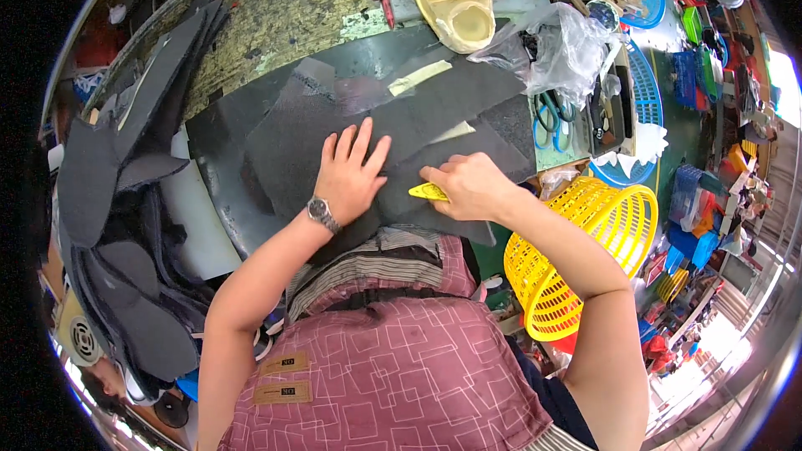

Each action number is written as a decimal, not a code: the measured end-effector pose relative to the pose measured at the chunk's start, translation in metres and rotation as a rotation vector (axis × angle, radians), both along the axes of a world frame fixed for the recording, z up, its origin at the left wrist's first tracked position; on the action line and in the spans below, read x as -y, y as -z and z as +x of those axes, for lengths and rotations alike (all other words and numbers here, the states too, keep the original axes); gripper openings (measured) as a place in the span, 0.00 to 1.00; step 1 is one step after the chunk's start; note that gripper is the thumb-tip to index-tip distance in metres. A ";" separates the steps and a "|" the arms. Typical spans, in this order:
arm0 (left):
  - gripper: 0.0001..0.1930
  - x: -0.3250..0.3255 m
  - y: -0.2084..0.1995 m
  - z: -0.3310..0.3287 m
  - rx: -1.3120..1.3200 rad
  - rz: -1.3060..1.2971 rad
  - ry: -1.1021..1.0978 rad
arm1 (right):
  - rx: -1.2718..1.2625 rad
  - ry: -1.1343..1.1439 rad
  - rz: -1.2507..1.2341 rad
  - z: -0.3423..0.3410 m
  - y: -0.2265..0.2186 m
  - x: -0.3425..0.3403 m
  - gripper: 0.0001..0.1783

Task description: Applying glue to the edges of shoe upper components using a small yellow brush.

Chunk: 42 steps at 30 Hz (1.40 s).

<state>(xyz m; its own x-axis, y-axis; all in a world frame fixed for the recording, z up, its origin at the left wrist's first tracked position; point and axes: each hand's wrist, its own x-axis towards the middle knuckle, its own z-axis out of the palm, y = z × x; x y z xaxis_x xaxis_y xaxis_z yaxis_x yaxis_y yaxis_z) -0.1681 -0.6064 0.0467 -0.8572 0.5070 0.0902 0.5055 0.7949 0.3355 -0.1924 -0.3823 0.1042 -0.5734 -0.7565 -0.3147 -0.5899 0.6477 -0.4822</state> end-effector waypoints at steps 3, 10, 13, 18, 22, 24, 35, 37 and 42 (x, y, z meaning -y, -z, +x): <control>0.15 0.013 0.010 -0.008 -0.162 -0.038 0.107 | 0.000 0.054 0.217 0.013 0.015 -0.001 0.29; 0.10 0.073 -0.161 -0.080 -0.219 0.074 -0.052 | 0.186 0.162 0.349 0.007 0.014 0.003 0.25; 0.14 0.117 -0.243 -0.097 -0.519 -0.142 -0.057 | 0.235 0.240 0.326 0.006 0.019 -0.004 0.23; 0.20 0.226 -0.242 -0.080 -0.709 -0.570 -0.117 | 0.394 0.422 0.136 -0.002 -0.001 -0.006 0.19; 0.32 0.268 -0.151 -0.044 -0.276 -0.715 -0.355 | 0.480 1.029 -0.580 -0.026 -0.035 -0.020 0.14; 0.32 0.210 -0.121 -0.035 -0.123 -0.262 -0.286 | 0.394 0.986 -0.973 -0.057 -0.034 -0.039 0.17; 0.21 0.053 -0.022 -0.049 0.371 -0.084 -0.613 | -0.141 1.191 -0.726 -0.140 0.037 -0.050 0.10; 0.18 0.050 -0.026 -0.040 0.418 -0.033 -0.608 | 0.222 1.286 -0.877 -0.136 0.052 -0.079 0.10; 0.12 0.059 -0.013 -0.015 0.587 0.137 -0.774 | 1.040 0.707 -1.039 -0.086 0.015 0.015 0.19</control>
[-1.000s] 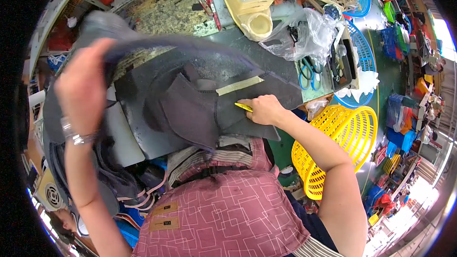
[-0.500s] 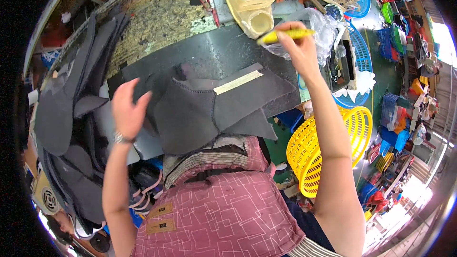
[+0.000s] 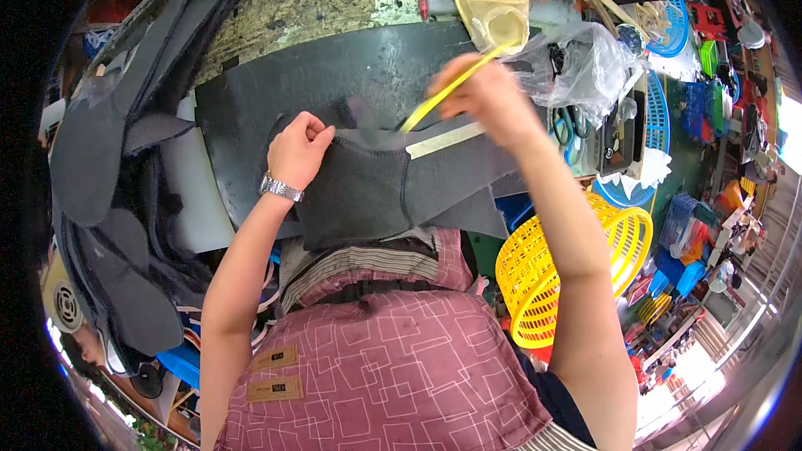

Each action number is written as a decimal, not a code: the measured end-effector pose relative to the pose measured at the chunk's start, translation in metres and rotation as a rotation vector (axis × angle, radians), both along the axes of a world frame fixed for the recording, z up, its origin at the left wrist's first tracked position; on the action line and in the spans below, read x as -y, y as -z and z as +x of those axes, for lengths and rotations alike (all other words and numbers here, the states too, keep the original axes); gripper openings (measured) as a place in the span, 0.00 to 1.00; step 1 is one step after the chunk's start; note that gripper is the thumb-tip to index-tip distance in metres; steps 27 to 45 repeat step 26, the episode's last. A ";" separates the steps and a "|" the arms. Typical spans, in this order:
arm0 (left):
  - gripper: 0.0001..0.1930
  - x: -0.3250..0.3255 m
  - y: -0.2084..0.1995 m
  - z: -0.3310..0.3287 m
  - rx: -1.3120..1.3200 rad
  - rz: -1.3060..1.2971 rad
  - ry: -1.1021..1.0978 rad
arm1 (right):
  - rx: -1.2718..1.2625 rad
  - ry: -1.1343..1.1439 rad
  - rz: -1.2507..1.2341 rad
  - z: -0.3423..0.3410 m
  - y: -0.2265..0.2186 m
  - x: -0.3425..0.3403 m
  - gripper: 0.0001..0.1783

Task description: Applying glue to the edges of shoe upper components using a small yellow brush.

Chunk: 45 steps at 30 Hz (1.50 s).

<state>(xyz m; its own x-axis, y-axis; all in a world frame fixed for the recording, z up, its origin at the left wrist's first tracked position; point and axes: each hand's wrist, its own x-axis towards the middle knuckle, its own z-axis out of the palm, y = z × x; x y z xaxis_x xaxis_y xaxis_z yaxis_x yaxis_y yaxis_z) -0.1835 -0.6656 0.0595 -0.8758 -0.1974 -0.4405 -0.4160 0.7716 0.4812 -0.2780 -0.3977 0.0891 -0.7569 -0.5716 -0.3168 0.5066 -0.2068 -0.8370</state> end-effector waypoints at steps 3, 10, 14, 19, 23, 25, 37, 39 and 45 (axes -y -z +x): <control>0.05 0.004 0.022 0.016 -0.077 0.275 -0.197 | -0.361 -0.570 0.510 0.017 0.007 0.067 0.16; 0.04 -0.004 0.034 0.032 -0.277 0.259 -0.245 | -0.717 -0.585 0.622 0.015 0.024 0.099 0.13; 0.04 -0.006 0.035 0.034 -0.297 0.270 -0.259 | -0.674 -0.474 0.691 0.009 0.008 0.062 0.13; 0.04 -0.008 0.035 0.033 -0.294 0.235 -0.247 | -0.972 -0.530 0.483 0.037 0.030 0.041 0.13; 0.04 -0.013 0.032 0.028 -0.287 0.258 -0.302 | -0.915 -0.252 0.700 0.032 0.027 -0.033 0.13; 0.08 -0.011 0.024 0.022 -0.222 0.230 -0.305 | -1.031 -0.078 0.734 0.038 0.017 -0.047 0.14; 0.08 -0.013 0.023 0.021 -0.223 0.233 -0.295 | -1.025 -0.010 0.753 0.048 0.003 -0.048 0.14; 0.08 -0.013 0.023 0.021 -0.223 0.233 -0.295 | -1.025 -0.010 0.753 0.048 0.003 -0.048 0.14; 0.08 -0.013 0.023 0.021 -0.223 0.233 -0.295 | -1.025 -0.010 0.753 0.048 0.003 -0.048 0.14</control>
